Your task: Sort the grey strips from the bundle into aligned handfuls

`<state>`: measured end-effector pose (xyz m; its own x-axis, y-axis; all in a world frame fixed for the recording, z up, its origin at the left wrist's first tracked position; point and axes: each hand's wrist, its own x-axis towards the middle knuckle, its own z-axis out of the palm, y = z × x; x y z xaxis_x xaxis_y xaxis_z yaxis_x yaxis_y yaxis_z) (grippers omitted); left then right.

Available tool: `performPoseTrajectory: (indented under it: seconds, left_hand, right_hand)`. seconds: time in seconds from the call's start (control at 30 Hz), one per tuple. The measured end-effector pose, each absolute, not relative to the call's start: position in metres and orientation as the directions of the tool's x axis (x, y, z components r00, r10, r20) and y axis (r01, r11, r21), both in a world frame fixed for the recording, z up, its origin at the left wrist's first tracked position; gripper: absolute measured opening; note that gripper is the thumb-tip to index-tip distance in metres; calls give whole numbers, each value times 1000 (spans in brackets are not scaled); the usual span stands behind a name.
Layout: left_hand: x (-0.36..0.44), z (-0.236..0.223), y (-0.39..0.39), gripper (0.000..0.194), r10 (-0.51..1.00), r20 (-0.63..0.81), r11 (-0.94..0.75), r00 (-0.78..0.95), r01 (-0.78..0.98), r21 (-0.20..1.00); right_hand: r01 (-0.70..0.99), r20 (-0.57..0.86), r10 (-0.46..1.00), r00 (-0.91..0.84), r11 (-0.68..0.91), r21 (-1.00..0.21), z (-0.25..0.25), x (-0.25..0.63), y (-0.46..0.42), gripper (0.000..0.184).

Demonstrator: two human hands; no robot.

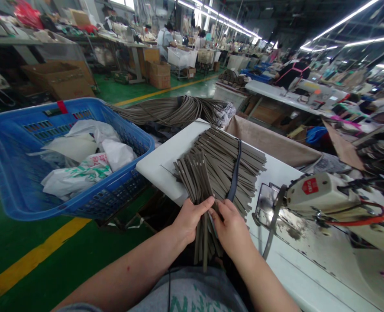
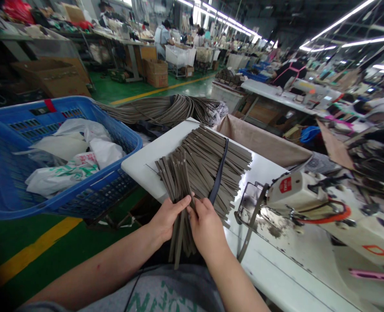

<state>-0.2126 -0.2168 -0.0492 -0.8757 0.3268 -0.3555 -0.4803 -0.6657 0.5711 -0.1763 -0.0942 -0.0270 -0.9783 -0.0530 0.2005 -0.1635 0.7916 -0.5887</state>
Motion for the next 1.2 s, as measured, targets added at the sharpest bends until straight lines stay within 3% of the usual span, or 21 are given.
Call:
performPoseTrajectory:
  seconds: [0.1,0.2,0.3,0.4,0.53,0.7,0.83,1.07,1.13,1.2]
  left_hand:
    - [-214,-50,-219,43,309,-395,-652,-865,-495,574]
    - [-217,-51,-223,38,230,-484,-637,-844,-506,581]
    - [-220,-50,-230,36,226,-501,-626,-836,-519,583]
    - [-219,-49,-235,36,237,-493,-611,-837,-523,594]
    - [-217,-47,-236,31,231,-423,-690,-876,-454,563]
    - [-219,-53,-231,25,260,-445,-779,-857,-458,428]
    - [-219,-61,-225,28,251,-438,-774,-863,-451,445]
    - [-221,-62,-223,33,266,-385,-769,-884,-435,468]
    - [-222,-62,-223,33,274,-410,-762,-870,-456,459]
    - [-222,-61,-223,35,280,-445,-757,-851,-481,443]
  right_hand:
    - [-192,157,-137,-978,888,-419,-20,-172,-103,36]
    - [-256,156,-206,-966,837,-483,-15,-176,-104,33]
    - [-265,258,-149,-955,819,-509,-17,-191,-93,31]
    - [-189,357,-74,-931,936,-298,-27,-212,-76,45]
    - [-95,310,-82,-947,995,-25,-33,-227,-65,70]
    - [-73,210,-103,-972,987,146,-28,-223,-70,27]
    - [-122,216,-154,-964,980,155,-22,-221,-73,9]
    - [-69,216,-94,-972,990,119,-13,-224,-70,10]
    - [8,210,8,-978,1000,0,-11,-227,-65,15]
    - [84,164,123,-979,970,-229,-9,-229,-59,20]
